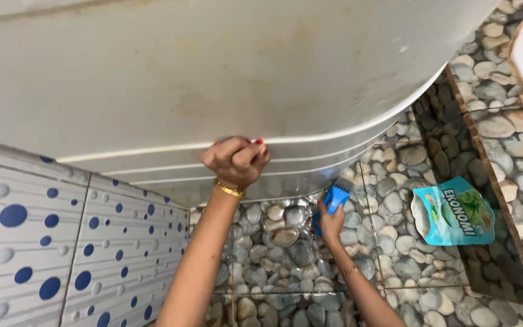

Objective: The person retrieves a toothbrush and toothpaste from a wall-mounted caddy, then uses a yellow scoop to pour water from a large tub onto the items. They proceed to scrub the exterior side of a white bathtub with a blue scrub brush, focusing on the lower sections and corners.

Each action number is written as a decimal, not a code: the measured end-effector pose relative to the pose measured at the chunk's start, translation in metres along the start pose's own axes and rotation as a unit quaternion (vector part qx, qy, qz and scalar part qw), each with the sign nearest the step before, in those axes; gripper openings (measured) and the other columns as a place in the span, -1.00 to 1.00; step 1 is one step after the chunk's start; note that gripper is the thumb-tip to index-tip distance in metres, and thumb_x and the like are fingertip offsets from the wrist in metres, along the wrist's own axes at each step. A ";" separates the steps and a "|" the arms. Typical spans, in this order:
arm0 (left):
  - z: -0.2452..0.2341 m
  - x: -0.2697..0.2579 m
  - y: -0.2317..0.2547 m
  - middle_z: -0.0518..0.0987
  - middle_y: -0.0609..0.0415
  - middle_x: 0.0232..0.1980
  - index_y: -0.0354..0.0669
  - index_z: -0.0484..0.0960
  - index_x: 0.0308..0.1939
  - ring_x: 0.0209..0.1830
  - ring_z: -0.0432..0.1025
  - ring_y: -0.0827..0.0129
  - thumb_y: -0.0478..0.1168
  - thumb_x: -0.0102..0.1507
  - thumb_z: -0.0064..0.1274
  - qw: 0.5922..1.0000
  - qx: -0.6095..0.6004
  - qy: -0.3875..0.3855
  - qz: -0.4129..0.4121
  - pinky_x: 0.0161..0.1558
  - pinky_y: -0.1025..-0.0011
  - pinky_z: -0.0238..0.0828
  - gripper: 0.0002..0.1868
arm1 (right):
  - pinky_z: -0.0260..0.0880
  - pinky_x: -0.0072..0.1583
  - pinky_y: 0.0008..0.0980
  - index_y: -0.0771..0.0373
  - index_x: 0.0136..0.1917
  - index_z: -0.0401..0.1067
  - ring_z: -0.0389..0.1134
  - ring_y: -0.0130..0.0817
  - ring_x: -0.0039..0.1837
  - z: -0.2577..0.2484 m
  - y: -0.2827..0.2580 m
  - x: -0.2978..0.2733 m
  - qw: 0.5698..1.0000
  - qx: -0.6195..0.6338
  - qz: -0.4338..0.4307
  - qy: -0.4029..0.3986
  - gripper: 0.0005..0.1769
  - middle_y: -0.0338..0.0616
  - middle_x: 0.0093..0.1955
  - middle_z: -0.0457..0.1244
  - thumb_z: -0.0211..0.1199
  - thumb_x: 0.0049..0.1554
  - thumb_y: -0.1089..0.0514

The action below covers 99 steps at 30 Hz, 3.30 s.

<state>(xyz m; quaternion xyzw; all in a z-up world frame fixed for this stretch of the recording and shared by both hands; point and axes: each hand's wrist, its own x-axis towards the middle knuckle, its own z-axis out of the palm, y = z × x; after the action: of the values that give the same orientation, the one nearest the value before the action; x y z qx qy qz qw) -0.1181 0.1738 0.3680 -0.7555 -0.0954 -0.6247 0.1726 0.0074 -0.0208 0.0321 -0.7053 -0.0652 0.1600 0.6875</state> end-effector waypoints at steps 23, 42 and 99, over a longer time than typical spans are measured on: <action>-0.002 0.018 0.007 0.43 0.37 -0.14 0.28 0.46 -0.10 -0.07 0.26 0.41 0.04 0.36 0.20 0.999 0.029 0.018 0.001 0.02 0.33 0.17 -0.80 | 0.45 -0.24 -0.08 -0.07 0.34 0.36 0.46 -0.05 -0.23 0.004 -0.083 -0.012 0.648 -0.476 -0.459 -0.378 -0.36 0.00 -0.23 0.40 0.21 -0.02 0.24; -0.002 0.017 0.007 0.43 0.36 -0.14 0.25 0.45 -0.11 -0.05 0.24 0.41 0.03 0.36 0.19 0.999 0.027 0.024 0.000 0.02 0.33 0.15 -0.80 | 0.45 -0.17 0.04 -0.13 0.34 0.39 0.45 0.05 -0.13 0.040 -0.073 -0.036 0.682 -0.478 -0.374 -0.408 -0.37 0.05 -0.03 0.39 0.33 -0.02 0.13; -0.009 0.102 0.082 0.45 0.22 0.08 0.13 0.51 0.02 0.12 0.20 0.30 -0.05 0.33 0.25 0.999 0.025 -0.024 0.039 0.17 0.22 0.00 -0.73 | 0.10 -0.31 -0.57 0.18 0.10 0.51 0.15 -0.63 -0.33 -0.108 -0.335 0.096 0.984 0.111 -0.132 0.031 -0.62 -0.41 -0.29 0.27 0.47 0.11 -0.03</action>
<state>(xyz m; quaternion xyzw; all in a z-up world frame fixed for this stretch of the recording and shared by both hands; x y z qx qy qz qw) -0.0762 0.0879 0.4574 -0.7692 -0.0852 -0.5963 0.2132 0.1749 -0.0778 0.3517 -0.6142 -0.1177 0.0519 0.7786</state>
